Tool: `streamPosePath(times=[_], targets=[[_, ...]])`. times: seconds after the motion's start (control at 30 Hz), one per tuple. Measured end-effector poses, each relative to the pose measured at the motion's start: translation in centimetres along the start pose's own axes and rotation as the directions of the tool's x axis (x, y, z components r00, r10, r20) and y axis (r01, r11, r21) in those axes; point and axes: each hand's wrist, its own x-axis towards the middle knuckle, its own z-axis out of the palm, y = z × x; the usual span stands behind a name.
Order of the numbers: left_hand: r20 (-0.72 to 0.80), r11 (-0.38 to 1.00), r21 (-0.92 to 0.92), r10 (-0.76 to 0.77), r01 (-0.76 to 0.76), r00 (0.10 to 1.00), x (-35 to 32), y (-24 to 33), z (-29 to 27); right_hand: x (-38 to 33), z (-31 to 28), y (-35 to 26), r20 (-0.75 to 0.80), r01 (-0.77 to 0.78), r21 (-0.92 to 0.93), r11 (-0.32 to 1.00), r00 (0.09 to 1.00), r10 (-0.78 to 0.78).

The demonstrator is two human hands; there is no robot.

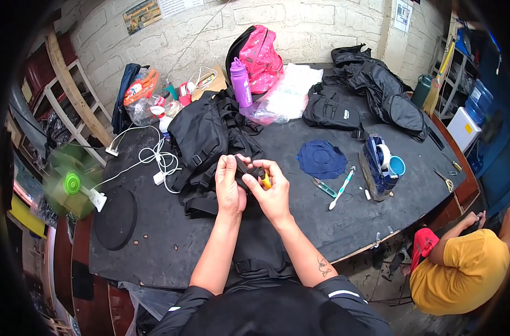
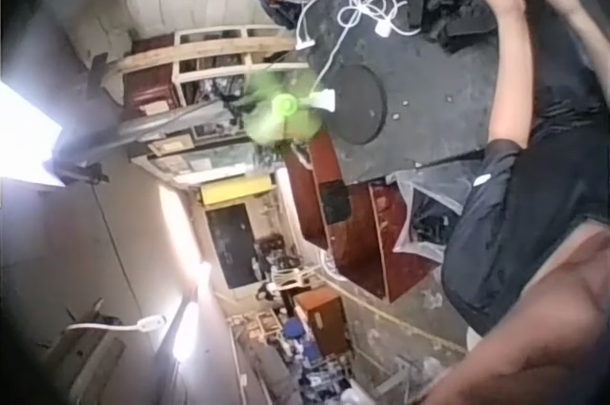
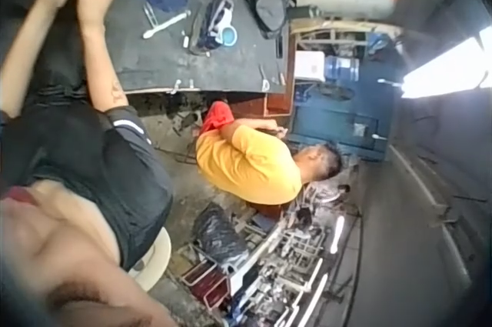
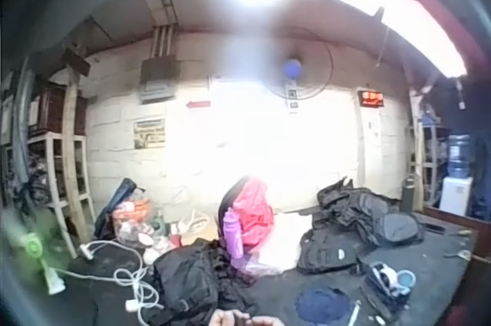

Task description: Inspecting and finishing black textile bags by trimming loose threads and checking components.

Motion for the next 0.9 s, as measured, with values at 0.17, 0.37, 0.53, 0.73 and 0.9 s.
streamPosePath(times=[0.17,0.37,0.53,0.73,0.9], targets=[[0.108,0.999,0.038,0.006,-0.01,0.994,-0.2,-0.3,-0.3,0.6,-0.3,0.9,0.067,0.063,0.045,0.997,0.996,-0.065],[-0.062,0.988,-0.093,-0.131,0.125,0.989,-0.3,0.6,0.7,1.5,-3.0,1.5,0.341,-0.318,0.659,0.682,0.934,0.105],[-0.033,0.986,-0.12,-0.119,0.115,0.992,0.5,0.8,-0.3,0.9,-1.4,-0.4,-0.037,0.113,-0.025,0.993,0.993,-0.114],[-0.013,0.979,-0.141,-0.151,0.148,0.988,-0.1,0.8,0.1,0.0,0.3,0.1,0.04,0.262,-0.419,0.869,0.962,-0.271],[-0.016,0.971,-0.187,-0.155,0.149,0.988,-0.3,0.7,-0.2,-0.2,0.8,0.0,0.037,0.3,-0.513,0.804,0.944,-0.328]])
